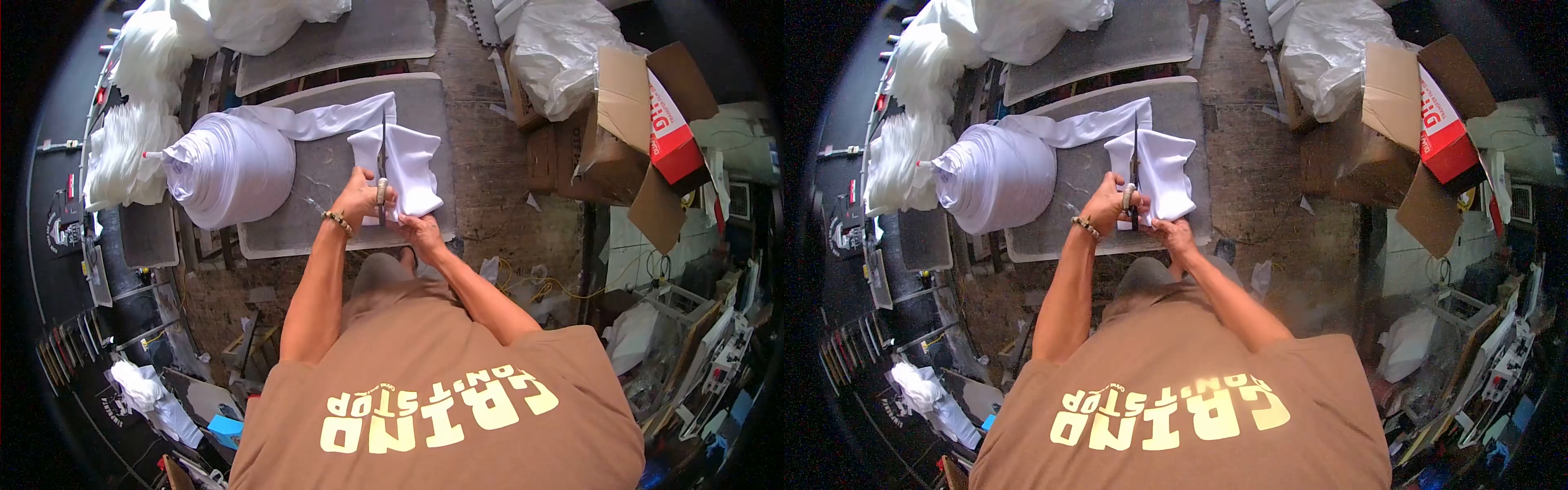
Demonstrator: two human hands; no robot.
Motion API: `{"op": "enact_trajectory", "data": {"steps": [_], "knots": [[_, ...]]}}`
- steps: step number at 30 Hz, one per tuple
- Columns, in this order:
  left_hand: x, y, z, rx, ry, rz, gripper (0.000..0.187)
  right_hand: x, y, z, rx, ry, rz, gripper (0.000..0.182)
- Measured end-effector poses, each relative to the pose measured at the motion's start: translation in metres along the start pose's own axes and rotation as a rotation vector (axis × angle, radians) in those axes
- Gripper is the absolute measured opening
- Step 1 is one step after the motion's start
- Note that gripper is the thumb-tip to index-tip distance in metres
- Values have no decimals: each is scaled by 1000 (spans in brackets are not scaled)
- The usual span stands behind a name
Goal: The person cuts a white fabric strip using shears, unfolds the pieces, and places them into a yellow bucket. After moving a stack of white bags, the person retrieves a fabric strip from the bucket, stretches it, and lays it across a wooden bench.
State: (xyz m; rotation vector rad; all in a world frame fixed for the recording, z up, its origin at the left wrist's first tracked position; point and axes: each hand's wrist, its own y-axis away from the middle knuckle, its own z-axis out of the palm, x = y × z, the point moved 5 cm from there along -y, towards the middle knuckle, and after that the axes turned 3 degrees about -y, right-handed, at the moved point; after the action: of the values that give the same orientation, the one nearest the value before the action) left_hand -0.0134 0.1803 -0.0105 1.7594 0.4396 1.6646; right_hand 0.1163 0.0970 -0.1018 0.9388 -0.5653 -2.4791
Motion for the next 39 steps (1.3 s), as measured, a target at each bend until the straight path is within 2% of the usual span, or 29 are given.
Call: {"op": "enact_trajectory", "data": {"steps": [8, 13, 18, 20, 23, 30, 33, 39], "knots": [[-15, -9, -6, -58, -42, 48, 54, 2, 1, 1, 18, -16, 18, 31], [-1, -15, -6, -7, -17, 59, 53, 5, -3, -4, 55, 8, 6, 28], [-6, -20, -7, -38, -9, 62, 54, 8, -5, -8, 59, 16, -15, 27], [-9, -20, -5, -53, -21, 46, 55, 15, -8, -19, 86, 45, 42, 29], [-3, -17, -7, -44, -27, 87, 53, 1, 3, 4, 64, -29, -29, 29], [4, -25, -6, -61, 30, 76, 50, 4, 2, 2, 114, -12, 3, 27], [1, -29, -4, -80, 17, 107, 50, 2, 4, 0, 99, -58, -74, 31], [7, -39, -6, -81, -36, 95, 48, 3, 5, -1, 159, 13, -28, 26]]}}
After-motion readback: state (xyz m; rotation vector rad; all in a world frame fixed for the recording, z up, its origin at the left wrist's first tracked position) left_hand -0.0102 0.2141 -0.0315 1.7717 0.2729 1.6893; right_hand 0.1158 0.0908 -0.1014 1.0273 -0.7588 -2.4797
